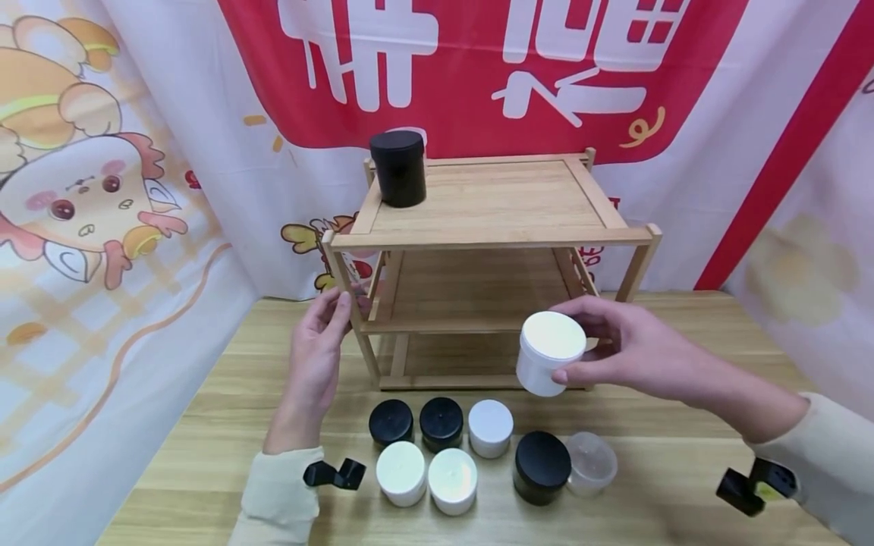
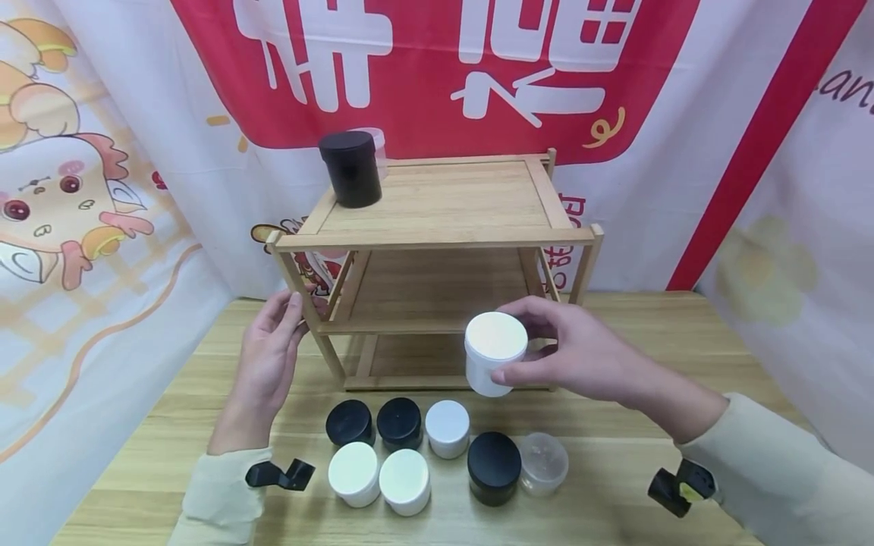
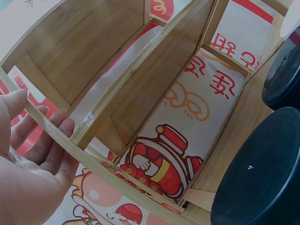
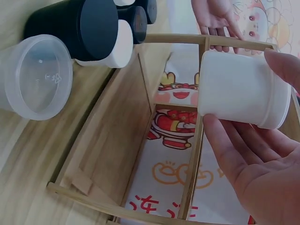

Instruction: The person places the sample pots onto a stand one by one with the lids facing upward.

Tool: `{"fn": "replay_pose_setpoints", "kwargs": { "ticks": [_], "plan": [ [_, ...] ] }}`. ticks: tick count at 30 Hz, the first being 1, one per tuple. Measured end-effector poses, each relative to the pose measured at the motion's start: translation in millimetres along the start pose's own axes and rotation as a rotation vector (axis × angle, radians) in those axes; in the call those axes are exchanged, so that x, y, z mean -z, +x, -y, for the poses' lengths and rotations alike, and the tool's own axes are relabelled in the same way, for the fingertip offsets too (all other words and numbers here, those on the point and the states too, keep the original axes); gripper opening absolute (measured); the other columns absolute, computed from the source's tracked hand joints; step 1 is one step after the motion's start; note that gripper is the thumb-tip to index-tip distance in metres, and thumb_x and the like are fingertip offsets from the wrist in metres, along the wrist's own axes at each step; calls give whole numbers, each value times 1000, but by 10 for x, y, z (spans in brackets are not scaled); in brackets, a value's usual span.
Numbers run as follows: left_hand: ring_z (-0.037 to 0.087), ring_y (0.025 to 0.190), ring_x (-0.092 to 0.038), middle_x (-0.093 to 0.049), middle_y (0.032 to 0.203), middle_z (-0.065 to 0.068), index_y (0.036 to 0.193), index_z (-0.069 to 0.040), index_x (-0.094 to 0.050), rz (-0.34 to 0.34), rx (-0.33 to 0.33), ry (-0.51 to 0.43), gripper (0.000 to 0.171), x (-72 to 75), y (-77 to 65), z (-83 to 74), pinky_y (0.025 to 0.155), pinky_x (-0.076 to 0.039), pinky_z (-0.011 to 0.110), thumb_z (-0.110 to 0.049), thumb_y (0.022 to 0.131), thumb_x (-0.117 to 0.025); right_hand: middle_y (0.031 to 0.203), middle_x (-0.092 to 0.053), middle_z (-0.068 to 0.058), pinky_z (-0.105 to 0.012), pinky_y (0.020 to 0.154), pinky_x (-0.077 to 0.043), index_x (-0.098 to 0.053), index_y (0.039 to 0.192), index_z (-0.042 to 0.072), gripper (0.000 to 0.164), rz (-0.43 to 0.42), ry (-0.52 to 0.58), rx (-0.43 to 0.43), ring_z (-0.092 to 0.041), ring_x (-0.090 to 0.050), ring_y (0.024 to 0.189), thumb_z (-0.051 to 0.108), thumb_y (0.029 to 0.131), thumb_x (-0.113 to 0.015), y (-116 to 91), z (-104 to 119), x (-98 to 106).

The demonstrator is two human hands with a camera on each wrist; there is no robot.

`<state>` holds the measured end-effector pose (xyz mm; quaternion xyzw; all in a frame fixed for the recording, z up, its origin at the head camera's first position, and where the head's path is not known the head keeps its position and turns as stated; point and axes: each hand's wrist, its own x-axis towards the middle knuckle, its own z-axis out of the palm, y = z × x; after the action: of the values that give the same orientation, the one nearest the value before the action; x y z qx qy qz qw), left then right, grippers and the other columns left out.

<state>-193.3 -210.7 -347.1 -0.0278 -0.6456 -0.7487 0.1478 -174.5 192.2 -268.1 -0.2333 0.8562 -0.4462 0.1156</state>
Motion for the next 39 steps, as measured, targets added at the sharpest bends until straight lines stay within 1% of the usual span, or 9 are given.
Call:
{"fn": "replay_pose_setpoints", "kwargs": {
  "ticks": [4, 9, 11, 13, 18, 22, 26, 31, 39],
  "plan": [
    [13, 122, -64, -68, 133, 4, 150, 0, -53, 1, 13, 12, 48, -12, -8, -5, 114, -44, 31, -32, 114, -55, 131, -68, -8, -33, 87, -64, -60, 144, 17, 65, 10, 0, 6, -26, -68, 112, 28, 88, -91, -4, 21, 13],
    [13, 123, -64, -68, 132, 1, 143, -11, -61, -4, 16, 22, 38, -21, -19, -15, 115, -44, 31, -33, 113, -55, 131, -70, -7, -32, 89, -64, -60, 144, 17, 66, 13, -21, 13, -25, -69, 114, 29, 88, -92, 12, 112, 72],
    [13, 124, -63, -68, 134, 0, 141, -13, -62, -6, 15, 21, 35, -21, -21, -15, 115, -44, 31, -33, 114, -55, 131, -70, -6, -33, 89, -64, -60, 144, 18, 66, 10, -41, 15, -25, -69, 114, 30, 87, -92, 15, 179, 107],
    [13, 125, -63, -67, 134, -1, 143, -10, -60, -5, 12, 18, 38, -22, -18, -15, 117, -43, 32, -33, 114, -54, 131, -70, -5, -34, 89, -64, -60, 144, 20, 66, 7, -64, 12, -25, -69, 114, 30, 87, -92, 13, 253, 145],
    [14, 122, -65, -70, 128, -4, 149, -3, -55, -4, 8, 22, 46, -17, -8, -29, 118, -43, 34, -32, 114, -55, 130, -68, -5, -36, 86, -64, -59, 144, 23, 67, -2, -94, 1, -27, -67, 114, 32, 87, -92, 27, 393, 204],
    [15, 123, -64, -69, 131, 0, 147, -8, -58, -2, 21, 26, 42, -8, -14, -33, 118, -42, 34, -34, 113, -56, 130, -68, -5, -35, 88, -64, -60, 144, 24, 68, -9, -101, 19, -26, -68, 113, 32, 86, -93, 50, 480, 231],
    [15, 124, -64, -70, 132, 0, 142, -14, -62, -1, 26, 21, 36, 0, -22, -21, 118, -42, 34, -34, 113, -56, 131, -69, -4, -33, 90, -64, -60, 145, 24, 66, -9, -97, 56, -27, -69, 115, 30, 87, -92, 96, 576, 296],
    [17, 122, -66, -72, 127, 0, 141, -14, -63, 1, 14, 13, 35, 9, -26, -4, 118, -42, 35, -33, 113, -56, 132, -70, -4, -34, 87, -65, -59, 147, 24, 65, -23, -93, 65, -28, -69, 117, 29, 89, -90, 151, 678, 383],
    [15, 123, -65, -69, 136, 7, 141, -15, -63, 2, 22, 18, 35, 9, -19, -10, 119, -41, 34, -34, 113, -56, 128, -72, -2, -31, 85, -64, -62, 144, 25, 61, -79, -125, 96, -24, -71, 109, 27, 90, -90, 218, 863, 414]
  ]
}}
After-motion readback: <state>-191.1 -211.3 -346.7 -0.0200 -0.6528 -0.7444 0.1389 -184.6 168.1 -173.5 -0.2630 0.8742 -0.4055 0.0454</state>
